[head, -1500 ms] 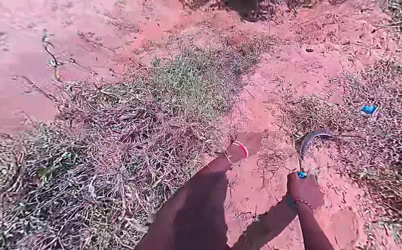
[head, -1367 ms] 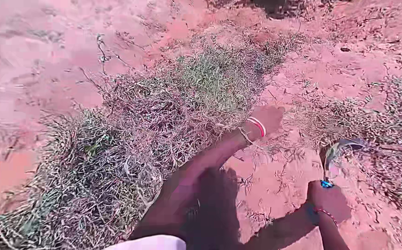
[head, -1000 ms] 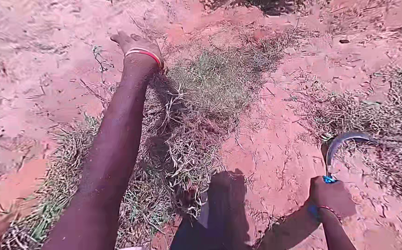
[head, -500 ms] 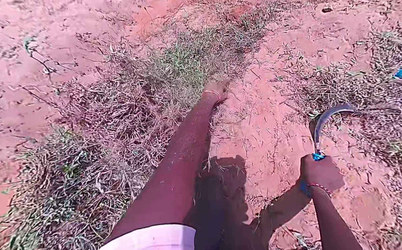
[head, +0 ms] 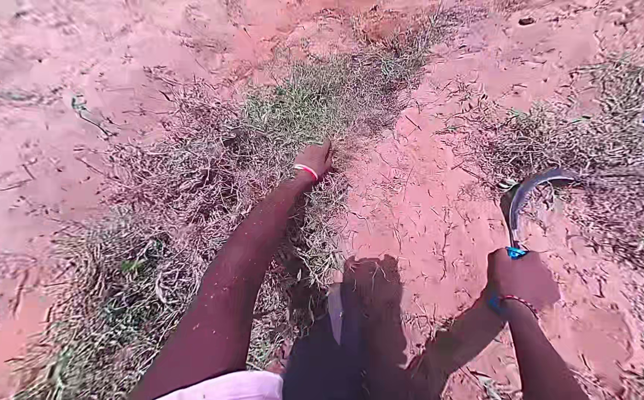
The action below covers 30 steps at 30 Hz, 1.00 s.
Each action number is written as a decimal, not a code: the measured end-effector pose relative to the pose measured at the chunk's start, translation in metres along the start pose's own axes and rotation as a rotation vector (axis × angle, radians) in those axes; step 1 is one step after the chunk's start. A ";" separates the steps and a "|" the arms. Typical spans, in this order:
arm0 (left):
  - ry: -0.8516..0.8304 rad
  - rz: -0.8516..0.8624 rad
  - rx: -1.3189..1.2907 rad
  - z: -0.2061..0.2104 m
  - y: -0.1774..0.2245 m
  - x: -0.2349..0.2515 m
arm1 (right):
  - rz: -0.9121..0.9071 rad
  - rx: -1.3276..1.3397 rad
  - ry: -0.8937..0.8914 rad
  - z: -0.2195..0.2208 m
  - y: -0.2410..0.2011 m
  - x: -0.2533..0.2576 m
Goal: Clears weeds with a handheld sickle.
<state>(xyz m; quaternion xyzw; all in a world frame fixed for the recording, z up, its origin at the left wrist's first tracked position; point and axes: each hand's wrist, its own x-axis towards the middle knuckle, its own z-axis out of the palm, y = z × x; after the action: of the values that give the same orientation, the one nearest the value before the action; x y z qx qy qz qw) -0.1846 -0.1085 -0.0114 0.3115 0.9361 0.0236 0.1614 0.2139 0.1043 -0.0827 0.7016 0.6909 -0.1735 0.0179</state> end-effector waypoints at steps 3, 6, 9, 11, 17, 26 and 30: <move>0.023 -0.085 0.017 -0.002 -0.025 -0.007 | 0.003 -0.008 -0.008 0.002 -0.001 0.000; 0.063 -0.159 -0.129 0.009 -0.028 -0.002 | -0.031 0.019 -0.035 -0.001 0.010 0.004; 0.071 -0.154 -0.321 0.008 -0.045 -0.001 | -0.206 0.420 -0.153 -0.010 0.041 -0.008; 0.074 -0.170 -0.468 0.021 -0.053 -0.001 | -0.269 0.666 -0.278 -0.020 0.060 -0.032; 0.161 -0.401 -0.865 0.079 -0.045 0.017 | -0.143 0.919 -0.344 -0.001 0.039 -0.160; 0.044 -0.417 -0.718 0.066 -0.052 0.025 | -0.181 1.318 -0.679 -0.005 -0.089 -0.185; 0.066 -0.380 -0.633 0.080 -0.062 0.028 | -0.002 1.233 -0.827 0.034 -0.214 -0.124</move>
<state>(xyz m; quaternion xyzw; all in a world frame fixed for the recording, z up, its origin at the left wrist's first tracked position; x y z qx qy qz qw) -0.2160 -0.1461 -0.1045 0.0657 0.9284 0.2916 0.2209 -0.0004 -0.0140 -0.0352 0.4611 0.4056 -0.7800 -0.1206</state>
